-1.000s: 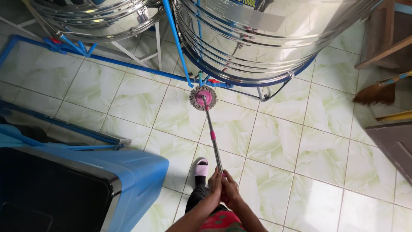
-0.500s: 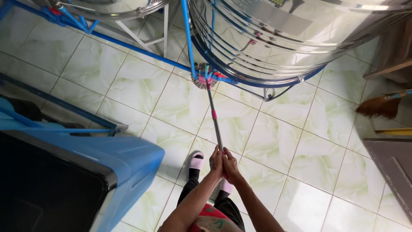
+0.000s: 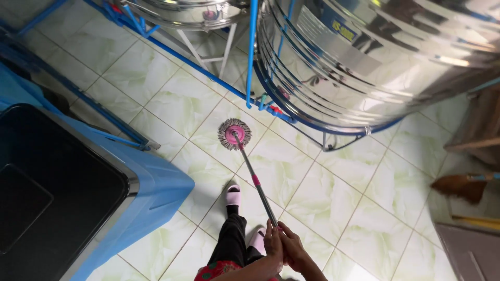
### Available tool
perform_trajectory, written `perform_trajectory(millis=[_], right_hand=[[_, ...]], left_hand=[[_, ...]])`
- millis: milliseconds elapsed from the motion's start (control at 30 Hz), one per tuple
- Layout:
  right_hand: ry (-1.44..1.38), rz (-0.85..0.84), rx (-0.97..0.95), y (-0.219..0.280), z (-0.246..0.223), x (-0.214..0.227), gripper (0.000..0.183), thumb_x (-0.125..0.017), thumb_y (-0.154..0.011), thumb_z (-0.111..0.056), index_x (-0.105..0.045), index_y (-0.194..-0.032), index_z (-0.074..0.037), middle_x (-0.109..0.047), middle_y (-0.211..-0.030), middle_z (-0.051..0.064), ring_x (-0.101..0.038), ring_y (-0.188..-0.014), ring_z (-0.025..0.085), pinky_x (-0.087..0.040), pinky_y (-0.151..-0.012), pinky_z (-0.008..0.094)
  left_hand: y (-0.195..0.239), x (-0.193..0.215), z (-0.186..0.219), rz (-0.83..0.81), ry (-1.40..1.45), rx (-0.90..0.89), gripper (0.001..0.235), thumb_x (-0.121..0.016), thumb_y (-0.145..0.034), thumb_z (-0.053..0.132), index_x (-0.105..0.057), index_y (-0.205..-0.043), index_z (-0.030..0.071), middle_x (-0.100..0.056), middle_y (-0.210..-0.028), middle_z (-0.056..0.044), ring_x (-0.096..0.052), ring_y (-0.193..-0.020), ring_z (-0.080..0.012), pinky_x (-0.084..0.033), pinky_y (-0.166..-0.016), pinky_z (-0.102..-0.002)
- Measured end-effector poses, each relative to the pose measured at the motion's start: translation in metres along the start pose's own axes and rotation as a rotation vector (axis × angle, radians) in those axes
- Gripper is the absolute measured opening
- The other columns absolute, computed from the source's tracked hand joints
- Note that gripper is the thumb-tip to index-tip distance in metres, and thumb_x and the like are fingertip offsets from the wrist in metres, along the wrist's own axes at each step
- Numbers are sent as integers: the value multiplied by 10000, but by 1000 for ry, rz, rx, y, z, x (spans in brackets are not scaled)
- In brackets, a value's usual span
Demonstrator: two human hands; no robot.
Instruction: Mop the tiled floor in a water filtration or storage area.
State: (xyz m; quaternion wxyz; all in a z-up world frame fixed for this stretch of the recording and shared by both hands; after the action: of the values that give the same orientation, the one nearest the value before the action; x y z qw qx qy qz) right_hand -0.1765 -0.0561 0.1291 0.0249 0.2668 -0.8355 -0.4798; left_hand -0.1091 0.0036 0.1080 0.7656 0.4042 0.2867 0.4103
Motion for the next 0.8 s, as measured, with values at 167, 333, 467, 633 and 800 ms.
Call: perform_trajectory(millis=[167,333,467,633,800], right_hand=[[60,9,-18,-38,-59,-29,591,-595,-985,-285,-453,-1549,-179,-708,-1263,80,-698,-884,170,-582,-648,315],[177,-5,25,-121,-135,-76,582,-595,-986,-308,-483,-1548,-208,-712,-994,126,-539,-581,159,-430,-431,315],[115,-20,39,-180,-203,-118,536,-578,-1007,-277,-504,-1536,-238,-640,-749,62,-488,-459,144,-381,-350,307],[195,-20,53,-181,-250,-146,515,-541,-1019,-203,-537,-1532,-235,-558,-619,40,-448,-398,136,-360,-309,305],[492,9,95,-138,-239,-107,490,-508,-1045,-306,-504,-1533,-257,-523,-551,23,-419,-392,133,-322,-326,310]], left_hand=[[-59,-13,41,-24,130,-117,546,-470,-1024,296,-425,-1568,316,-663,-1335,-79,-651,-1172,-245,-537,-955,-382],[-137,-28,136,12,171,-164,539,-485,-1033,283,-439,-1570,291,-683,-1218,-100,-633,-1057,-234,-540,-882,-376],[-188,-37,225,-15,267,-166,499,-487,-1053,271,-470,-1551,288,-630,-942,-61,-521,-723,-166,-451,-612,-336],[-224,-45,254,-14,341,-278,358,-503,-1052,282,-550,-1406,302,-605,-720,-3,-474,-473,-92,-407,-392,-299],[-184,-72,199,6,540,-20,440,-427,-986,596,-527,-841,193,-444,-536,-1,-344,-348,-143,-241,-299,-334]])
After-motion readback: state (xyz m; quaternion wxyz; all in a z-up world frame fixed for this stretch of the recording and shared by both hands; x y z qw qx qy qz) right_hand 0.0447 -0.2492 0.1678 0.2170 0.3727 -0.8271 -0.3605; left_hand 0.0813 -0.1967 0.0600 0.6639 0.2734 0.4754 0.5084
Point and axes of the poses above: each hand's wrist, its own y-axis away from the middle knuckle, its own x-axis out of the back of the hand, z = x × y, the point moved 2 cm from there along -y, towards the middle knuckle
